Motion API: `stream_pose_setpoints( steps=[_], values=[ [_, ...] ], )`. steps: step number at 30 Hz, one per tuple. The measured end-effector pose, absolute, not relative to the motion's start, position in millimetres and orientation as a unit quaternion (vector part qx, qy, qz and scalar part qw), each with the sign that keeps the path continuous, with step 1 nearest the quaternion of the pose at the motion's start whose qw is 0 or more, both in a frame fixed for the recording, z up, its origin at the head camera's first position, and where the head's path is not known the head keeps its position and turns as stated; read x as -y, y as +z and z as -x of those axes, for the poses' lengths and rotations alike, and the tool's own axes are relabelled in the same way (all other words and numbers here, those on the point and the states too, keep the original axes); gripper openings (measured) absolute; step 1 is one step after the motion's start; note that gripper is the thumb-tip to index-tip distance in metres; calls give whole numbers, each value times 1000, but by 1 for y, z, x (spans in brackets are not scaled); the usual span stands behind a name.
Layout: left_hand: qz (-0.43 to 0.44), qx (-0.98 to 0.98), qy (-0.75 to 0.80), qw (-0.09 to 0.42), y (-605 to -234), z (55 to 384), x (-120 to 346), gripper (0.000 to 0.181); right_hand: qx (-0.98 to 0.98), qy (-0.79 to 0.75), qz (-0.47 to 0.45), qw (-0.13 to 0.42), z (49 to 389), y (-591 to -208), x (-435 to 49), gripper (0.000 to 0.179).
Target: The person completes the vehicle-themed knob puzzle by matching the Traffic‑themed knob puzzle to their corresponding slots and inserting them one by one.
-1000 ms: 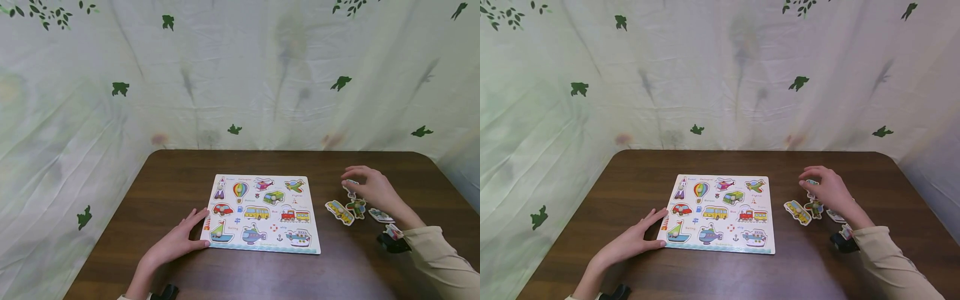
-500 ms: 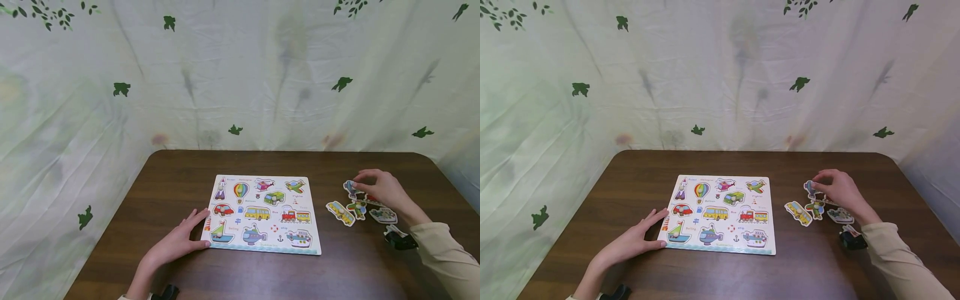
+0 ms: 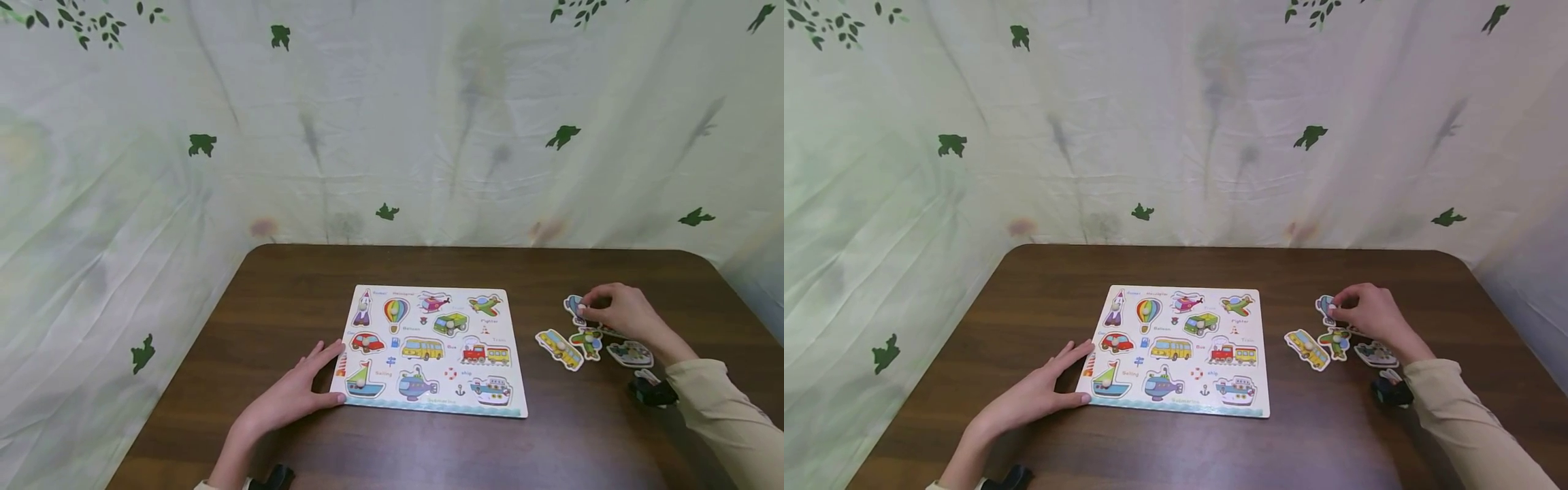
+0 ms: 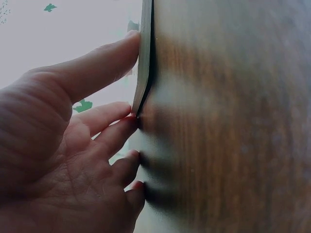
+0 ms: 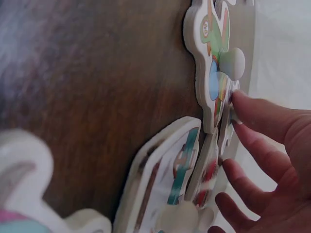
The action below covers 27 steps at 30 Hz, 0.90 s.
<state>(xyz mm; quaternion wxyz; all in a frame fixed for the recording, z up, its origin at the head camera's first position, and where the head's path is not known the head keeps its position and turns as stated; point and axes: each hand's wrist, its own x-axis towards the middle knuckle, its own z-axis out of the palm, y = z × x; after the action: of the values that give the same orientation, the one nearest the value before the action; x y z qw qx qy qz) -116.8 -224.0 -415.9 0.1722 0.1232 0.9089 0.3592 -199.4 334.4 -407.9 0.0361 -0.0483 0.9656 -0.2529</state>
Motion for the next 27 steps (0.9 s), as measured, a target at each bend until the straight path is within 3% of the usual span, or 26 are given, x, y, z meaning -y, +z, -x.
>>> stream_pose_setpoints(
  steps=[27],
  values=[
    [-119,-909,359,177,-417,118,224,85,-948,-299,107,9,188,-405,-308,21]
  ],
)
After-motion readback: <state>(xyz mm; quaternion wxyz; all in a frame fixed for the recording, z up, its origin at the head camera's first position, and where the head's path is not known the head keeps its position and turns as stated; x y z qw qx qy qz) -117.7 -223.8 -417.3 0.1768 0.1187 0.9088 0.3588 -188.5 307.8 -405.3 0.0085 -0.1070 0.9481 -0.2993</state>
